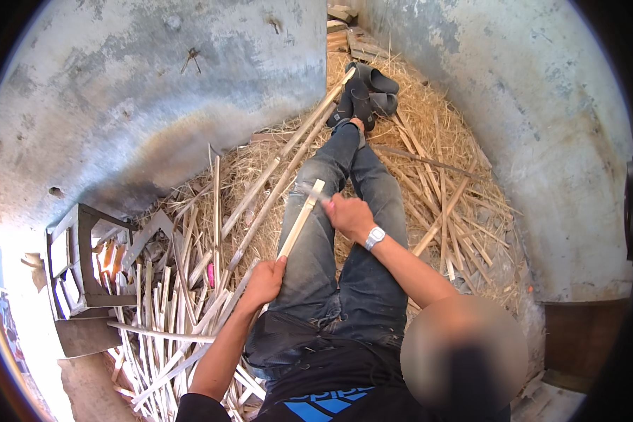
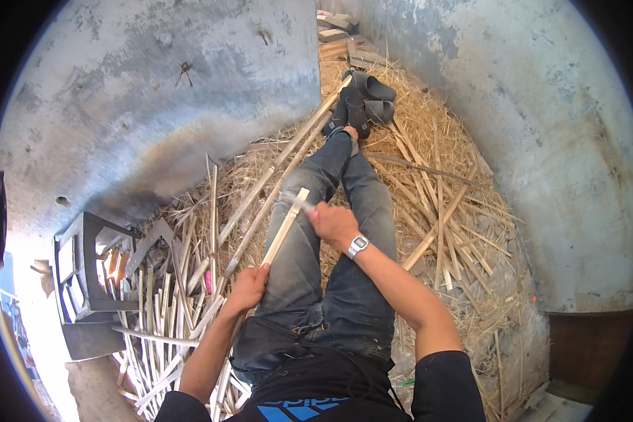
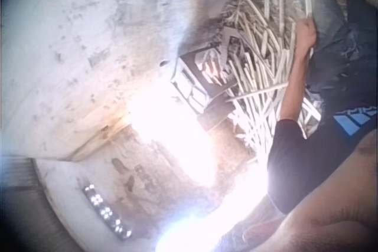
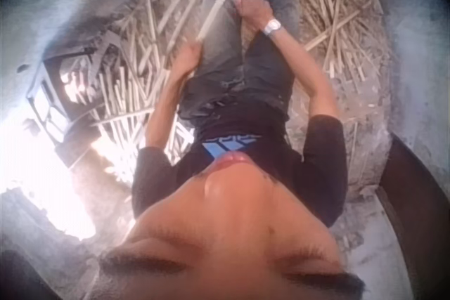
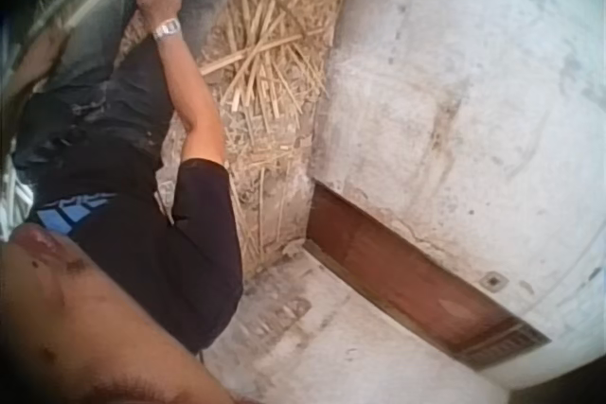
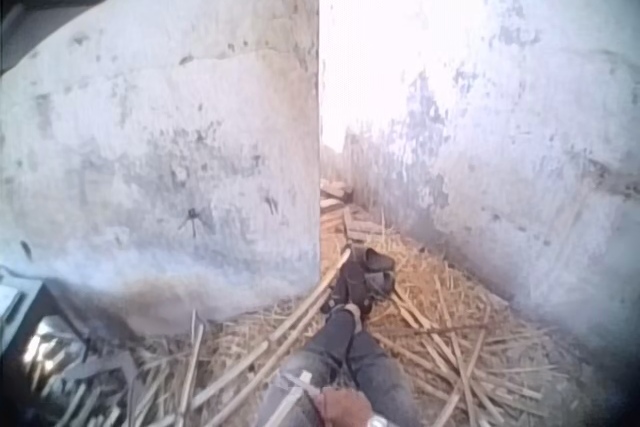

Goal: The person uses a knife to shave thin strips of wood from a long piece of bamboo, working by hand while sitting on the floor.

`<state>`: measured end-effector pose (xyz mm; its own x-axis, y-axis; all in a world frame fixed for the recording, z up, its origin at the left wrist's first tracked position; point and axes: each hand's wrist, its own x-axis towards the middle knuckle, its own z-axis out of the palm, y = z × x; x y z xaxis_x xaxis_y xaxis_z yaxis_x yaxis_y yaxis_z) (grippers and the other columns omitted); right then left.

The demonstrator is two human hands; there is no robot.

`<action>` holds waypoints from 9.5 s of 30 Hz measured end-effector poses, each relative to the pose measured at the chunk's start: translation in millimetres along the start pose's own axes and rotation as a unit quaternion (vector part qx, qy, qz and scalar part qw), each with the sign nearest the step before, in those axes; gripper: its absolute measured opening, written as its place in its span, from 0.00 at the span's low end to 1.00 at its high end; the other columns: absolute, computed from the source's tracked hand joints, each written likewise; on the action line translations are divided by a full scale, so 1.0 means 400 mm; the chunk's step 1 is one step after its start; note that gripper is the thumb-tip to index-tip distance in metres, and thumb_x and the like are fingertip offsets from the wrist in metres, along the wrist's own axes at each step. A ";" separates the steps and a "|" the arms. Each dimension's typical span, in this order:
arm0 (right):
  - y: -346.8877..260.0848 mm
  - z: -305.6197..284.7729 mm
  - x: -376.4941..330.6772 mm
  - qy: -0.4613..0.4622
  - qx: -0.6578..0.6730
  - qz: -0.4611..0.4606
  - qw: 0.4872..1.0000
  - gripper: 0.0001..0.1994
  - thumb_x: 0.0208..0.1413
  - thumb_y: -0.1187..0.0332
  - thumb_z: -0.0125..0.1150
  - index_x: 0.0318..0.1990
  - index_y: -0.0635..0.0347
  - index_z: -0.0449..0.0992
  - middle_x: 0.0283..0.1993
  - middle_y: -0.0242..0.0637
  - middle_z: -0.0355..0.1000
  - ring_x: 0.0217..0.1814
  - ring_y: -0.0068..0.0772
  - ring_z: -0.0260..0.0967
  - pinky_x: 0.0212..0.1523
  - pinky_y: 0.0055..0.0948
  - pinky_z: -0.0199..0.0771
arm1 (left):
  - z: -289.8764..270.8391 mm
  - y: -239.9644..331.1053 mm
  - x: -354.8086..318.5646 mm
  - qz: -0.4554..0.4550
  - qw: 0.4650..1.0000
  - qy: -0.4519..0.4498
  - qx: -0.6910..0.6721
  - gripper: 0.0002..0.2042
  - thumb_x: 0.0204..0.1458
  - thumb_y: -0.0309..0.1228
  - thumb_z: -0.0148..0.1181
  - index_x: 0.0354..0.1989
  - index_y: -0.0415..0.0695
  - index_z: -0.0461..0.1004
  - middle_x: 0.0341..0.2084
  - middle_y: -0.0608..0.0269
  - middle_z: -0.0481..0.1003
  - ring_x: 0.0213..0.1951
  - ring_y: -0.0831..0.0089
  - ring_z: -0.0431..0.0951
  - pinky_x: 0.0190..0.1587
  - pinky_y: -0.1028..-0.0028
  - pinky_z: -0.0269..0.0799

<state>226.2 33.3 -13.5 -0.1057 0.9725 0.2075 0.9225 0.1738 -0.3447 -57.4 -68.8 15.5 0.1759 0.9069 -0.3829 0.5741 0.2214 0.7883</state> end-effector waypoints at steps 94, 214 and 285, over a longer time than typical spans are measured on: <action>-0.003 -0.044 -0.163 -0.105 0.736 0.188 0.641 0.12 0.70 0.67 0.60 0.55 0.63 0.73 0.25 0.19 0.57 0.19 0.10 0.50 0.19 0.17 0.51 | -0.072 0.033 -0.045 -0.175 0.928 -0.293 -0.149 0.32 0.70 0.55 0.49 0.18 0.43 0.73 0.07 0.76 0.56 0.10 0.82 0.50 0.16 0.75 0.45; 0.039 -0.006 -0.157 0.091 0.726 0.327 0.598 0.07 0.62 0.65 0.70 0.35 0.55 0.79 0.19 0.18 0.62 0.15 0.12 0.54 0.15 0.22 0.49 | -0.038 0.072 -0.045 0.069 0.987 -0.089 0.113 0.27 0.69 0.49 0.52 0.33 0.32 0.78 0.20 0.39 0.75 0.30 0.42 0.80 0.38 0.54 0.72; -0.121 -0.032 -0.217 0.029 0.373 0.026 0.927 0.20 0.64 0.73 0.62 0.63 0.50 0.80 0.30 0.53 0.76 0.24 0.32 0.75 0.29 0.32 0.72 | 0.014 0.077 0.022 0.107 0.991 0.080 0.014 0.22 0.59 0.39 0.70 0.56 0.37 0.80 0.34 0.38 0.82 0.39 0.52 0.87 0.42 0.64 0.77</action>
<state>195.2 -61.4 -3.1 -0.0279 0.9766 0.2132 0.4105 0.2057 -0.8884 -33.6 -56.1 33.9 0.1688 0.9776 -0.1258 0.5596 0.0100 0.8287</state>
